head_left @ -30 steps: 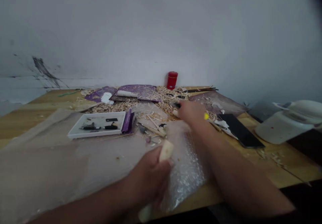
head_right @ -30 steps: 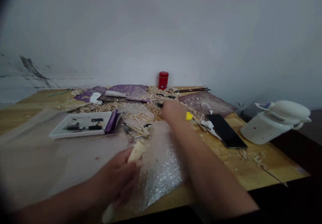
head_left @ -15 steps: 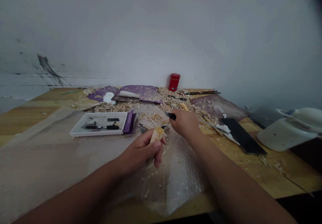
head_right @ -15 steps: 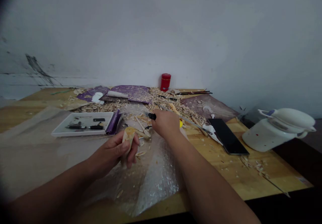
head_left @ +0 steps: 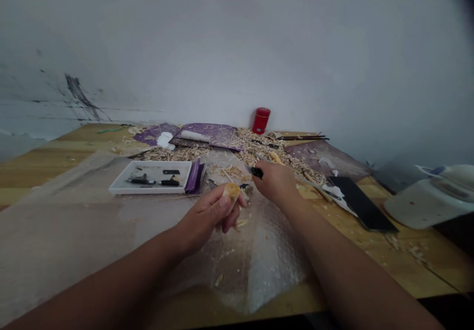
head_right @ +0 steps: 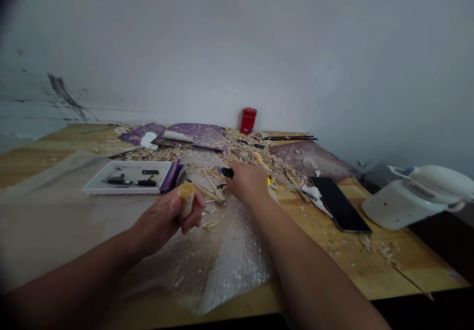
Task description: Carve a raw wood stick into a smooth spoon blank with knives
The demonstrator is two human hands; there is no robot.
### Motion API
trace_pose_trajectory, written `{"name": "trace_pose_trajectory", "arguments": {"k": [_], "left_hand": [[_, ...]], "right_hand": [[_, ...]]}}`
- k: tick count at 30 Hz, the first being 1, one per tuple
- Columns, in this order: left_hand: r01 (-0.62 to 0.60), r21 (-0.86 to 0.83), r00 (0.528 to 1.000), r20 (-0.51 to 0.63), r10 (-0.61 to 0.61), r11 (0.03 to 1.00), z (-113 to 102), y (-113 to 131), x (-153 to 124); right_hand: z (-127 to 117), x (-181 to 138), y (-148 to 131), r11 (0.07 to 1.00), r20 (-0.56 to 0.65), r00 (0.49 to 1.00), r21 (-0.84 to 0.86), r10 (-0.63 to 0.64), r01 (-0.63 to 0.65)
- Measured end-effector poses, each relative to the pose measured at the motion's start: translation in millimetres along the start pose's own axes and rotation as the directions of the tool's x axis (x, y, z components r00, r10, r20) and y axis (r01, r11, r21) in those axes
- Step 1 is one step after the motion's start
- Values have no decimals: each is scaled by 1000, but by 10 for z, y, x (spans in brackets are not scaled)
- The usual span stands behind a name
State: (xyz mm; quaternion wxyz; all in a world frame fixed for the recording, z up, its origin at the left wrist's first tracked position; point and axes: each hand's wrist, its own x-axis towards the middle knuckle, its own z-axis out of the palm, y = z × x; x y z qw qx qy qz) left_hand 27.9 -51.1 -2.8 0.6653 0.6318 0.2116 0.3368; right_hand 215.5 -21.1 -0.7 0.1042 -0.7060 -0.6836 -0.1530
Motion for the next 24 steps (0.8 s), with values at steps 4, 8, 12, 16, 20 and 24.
{"name": "trace_pose_trajectory", "arguments": {"k": [4, 8, 12, 16, 20, 24], "left_hand": [[24, -25, 999, -30, -25, 999, 27, 21, 30], [93, -19, 990, -105, -94, 996, 48, 15, 60], [125, 81, 980, -164, -110, 989, 44, -15, 67], [143, 126, 973, -197, -117, 982, 38, -25, 76], [157, 167, 973, -195, -124, 973, 29, -35, 93], [152, 241, 970, -222, -99, 959, 7, -74, 93]], "right_hand": [[-79, -35, -28, 1000, -30, 1000, 10, -5, 5], [-168, -101, -98, 998, -48, 998, 48, -35, 37], [-184, -149, -184, 990, -51, 992, 76, -116, 120], [-204, -162, -219, 993, -52, 996, 79, -78, 82], [-242, -187, -256, 988, -44, 991, 89, -125, 128], [-236, -218, -330, 977, -20, 980, 79, -197, 198]]}}
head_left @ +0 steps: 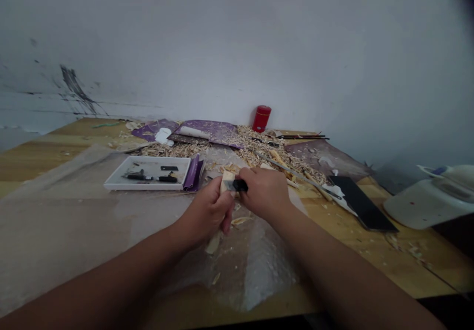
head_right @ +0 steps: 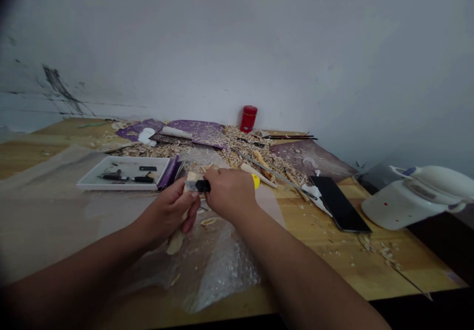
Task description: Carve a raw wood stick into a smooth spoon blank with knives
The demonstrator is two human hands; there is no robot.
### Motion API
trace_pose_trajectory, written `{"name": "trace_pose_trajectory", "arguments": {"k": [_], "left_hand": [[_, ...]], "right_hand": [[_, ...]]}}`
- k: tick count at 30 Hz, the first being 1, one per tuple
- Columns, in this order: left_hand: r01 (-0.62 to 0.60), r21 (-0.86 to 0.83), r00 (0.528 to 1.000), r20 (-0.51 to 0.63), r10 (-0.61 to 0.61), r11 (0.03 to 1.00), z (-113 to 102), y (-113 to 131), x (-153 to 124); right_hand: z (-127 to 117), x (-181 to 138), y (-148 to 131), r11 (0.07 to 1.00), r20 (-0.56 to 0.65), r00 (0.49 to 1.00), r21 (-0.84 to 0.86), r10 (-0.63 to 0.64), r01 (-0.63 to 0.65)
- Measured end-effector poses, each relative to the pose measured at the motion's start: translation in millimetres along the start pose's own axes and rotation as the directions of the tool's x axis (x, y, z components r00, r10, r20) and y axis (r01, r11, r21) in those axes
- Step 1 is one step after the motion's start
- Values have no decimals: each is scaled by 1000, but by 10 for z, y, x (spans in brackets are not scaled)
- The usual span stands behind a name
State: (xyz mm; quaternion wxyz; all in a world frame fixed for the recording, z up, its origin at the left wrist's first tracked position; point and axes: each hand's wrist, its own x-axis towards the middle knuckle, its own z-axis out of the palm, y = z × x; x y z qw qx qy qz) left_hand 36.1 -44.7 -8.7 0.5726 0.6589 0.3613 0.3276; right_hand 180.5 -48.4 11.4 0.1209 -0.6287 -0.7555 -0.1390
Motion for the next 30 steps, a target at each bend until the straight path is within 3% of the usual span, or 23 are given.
{"name": "trace_pose_trajectory", "arguments": {"k": [3, 8, 16, 19, 21, 24, 30], "left_hand": [[19, 44, 999, -44, -17, 999, 11, -15, -5], [148, 14, 988, -58, -146, 989, 69, 38, -2], [188, -74, 979, -71, -193, 979, 66, 110, 45], [247, -69, 968, -32, -250, 967, 124, 161, -33], [262, -59, 965, 19, -261, 963, 167, 195, -101], [276, -143, 960, -3, -279, 951, 173, 223, -140], [286, -257, 958, 96, -270, 923, 64, 197, -36]], "right_hand": [[21, 15, -21, 999, 27, 999, -39, 29, -28], [25, 89, 18, 992, 86, 994, -109, 71, -61], [102, 183, 13, 992, 10, 999, -122, 33, -32], [99, 227, 239, 975, 31, 985, -147, 170, -164], [78, 250, 457, 920, 46, 933, -190, 357, -342], [56, 253, 631, 856, -39, 876, -196, 481, -479], [54, 161, 238, 968, -8, 970, -67, 243, -243]]}}
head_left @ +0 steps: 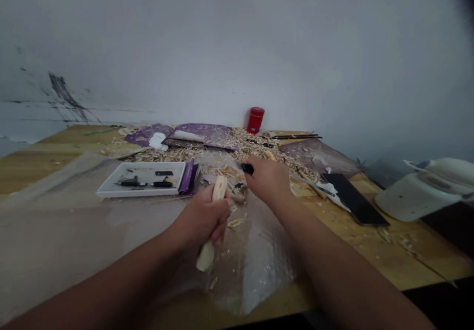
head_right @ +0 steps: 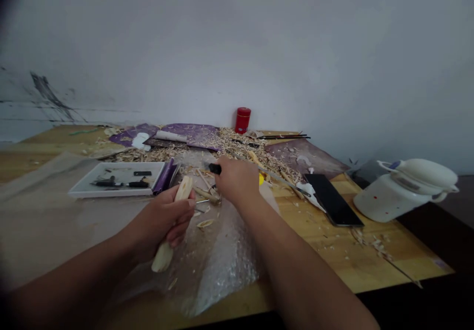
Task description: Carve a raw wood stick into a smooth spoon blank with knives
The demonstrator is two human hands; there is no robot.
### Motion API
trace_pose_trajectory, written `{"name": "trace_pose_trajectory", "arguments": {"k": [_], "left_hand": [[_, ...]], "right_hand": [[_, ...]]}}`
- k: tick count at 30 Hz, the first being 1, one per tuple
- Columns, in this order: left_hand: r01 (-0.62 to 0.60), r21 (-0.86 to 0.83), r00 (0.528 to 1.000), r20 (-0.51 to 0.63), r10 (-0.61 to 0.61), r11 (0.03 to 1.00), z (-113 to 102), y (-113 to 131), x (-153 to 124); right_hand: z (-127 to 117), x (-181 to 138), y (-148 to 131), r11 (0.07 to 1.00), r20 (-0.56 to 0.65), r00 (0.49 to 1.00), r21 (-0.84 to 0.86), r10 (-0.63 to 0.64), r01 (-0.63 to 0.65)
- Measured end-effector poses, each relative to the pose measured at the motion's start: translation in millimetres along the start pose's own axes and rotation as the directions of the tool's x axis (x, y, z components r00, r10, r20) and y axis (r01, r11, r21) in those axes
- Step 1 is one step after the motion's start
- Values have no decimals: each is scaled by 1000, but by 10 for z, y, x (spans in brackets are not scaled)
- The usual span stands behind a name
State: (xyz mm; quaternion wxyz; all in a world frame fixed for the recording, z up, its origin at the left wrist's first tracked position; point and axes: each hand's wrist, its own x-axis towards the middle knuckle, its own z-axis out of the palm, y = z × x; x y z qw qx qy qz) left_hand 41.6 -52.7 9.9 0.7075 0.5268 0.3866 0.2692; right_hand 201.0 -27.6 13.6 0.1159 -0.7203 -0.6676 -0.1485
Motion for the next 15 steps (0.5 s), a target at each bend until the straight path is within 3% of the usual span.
{"name": "trace_pose_trajectory", "arguments": {"k": [4, 9, 11, 15], "left_hand": [[-19, 1, 1000, -8, 19, 1000, -21, -6, 20], [-47, -14, 998, -33, 46, 999, -21, -38, 26], [-60, 21, 998, -32, 60, 998, 8, -78, 0], [-84, 113, 997, 7, 83, 990, 94, -123, -109]], "right_hand": [[-45, -123, -161, 987, 6, 989, 58, -151, 150], [-28, -173, -228, 970, 33, 972, 72, -233, 230], [11, -130, -202, 977, 63, 976, 56, -207, 203], [90, 34, -23, 999, 154, 988, -53, 2, 6]]}}
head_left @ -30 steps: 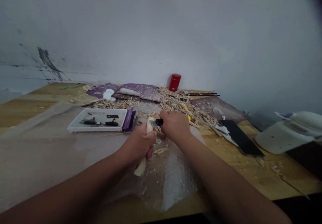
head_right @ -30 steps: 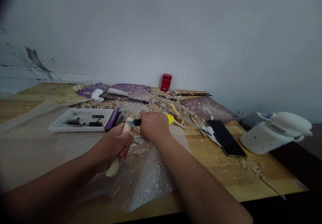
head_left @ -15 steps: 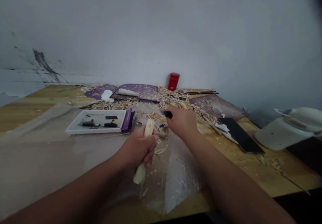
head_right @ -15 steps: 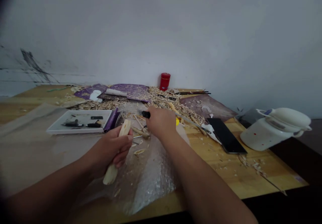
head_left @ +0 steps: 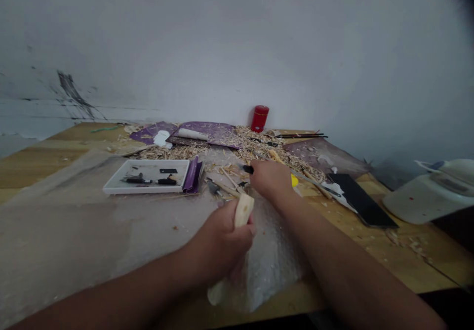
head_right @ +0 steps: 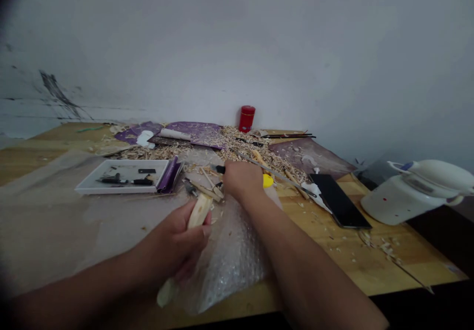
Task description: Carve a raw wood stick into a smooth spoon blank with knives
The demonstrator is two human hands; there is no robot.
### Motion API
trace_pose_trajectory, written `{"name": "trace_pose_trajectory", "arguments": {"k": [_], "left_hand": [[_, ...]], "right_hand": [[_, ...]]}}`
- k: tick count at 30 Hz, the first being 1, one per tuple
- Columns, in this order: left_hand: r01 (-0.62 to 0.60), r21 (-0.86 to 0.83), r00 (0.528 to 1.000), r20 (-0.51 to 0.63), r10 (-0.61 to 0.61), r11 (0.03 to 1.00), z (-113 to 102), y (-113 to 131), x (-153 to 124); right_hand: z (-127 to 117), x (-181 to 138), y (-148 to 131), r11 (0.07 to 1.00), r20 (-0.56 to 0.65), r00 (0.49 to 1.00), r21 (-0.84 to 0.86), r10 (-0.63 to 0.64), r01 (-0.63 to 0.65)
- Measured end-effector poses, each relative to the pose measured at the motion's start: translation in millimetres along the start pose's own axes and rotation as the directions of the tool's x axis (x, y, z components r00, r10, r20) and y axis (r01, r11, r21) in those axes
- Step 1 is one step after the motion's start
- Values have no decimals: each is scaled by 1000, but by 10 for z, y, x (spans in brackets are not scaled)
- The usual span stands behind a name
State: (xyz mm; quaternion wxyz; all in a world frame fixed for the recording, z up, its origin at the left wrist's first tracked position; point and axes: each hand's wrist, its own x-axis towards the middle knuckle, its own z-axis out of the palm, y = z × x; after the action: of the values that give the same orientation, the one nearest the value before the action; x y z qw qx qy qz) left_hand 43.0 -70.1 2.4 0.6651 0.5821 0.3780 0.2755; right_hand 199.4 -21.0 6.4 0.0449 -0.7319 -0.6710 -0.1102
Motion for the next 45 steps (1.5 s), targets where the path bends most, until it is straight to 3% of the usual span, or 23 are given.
{"name": "trace_pose_trajectory", "arguments": {"k": [4, 12, 18, 20, 23, 25, 27, 31, 37, 45], "left_hand": [[33, -122, 999, -18, -35, 992, -39, 90, -13], [20, -143, 999, -31, -25, 990, -155, 57, 141], [53, -100, 996, -71, -61, 994, -131, 64, 149], [83, -75, 993, -83, -89, 994, -76, 61, 103], [98, -13, 994, -53, -99, 995, 12, 41, 2], [109, -6, 994, -22, -109, 994, 25, 50, -38], [136, -58, 991, -14, -137, 989, -10, 82, -31], [127, -212, 990, 82, -112, 969, -107, 127, 56], [67, -335, 998, 38, -58, 940, -133, 54, 103], [125, -435, 988, 138, -71, 892, -164, 80, 88]], "right_hand": [[-30, 33, 87, 996, -112, 990, 20, 90, -88], [-148, -244, -193, 975, -147, 971, 95, -188, 203], [-69, -243, -256, 966, -90, 965, 65, -246, 252], [-30, -161, -199, 976, -68, 976, 52, -207, 211], [0, 7, -10, 1000, 3, 1000, 1, 2, -2], [-8, 80, 117, 994, -42, 993, -17, 112, -112], [-32, 83, 169, 992, -114, 986, 4, 124, -124], [-86, -65, 30, 997, -162, 987, 72, -9, 21], [-105, -232, -186, 967, -168, 962, 107, -213, 233], [-74, -186, -193, 979, -122, 977, 91, -173, 184]]}}
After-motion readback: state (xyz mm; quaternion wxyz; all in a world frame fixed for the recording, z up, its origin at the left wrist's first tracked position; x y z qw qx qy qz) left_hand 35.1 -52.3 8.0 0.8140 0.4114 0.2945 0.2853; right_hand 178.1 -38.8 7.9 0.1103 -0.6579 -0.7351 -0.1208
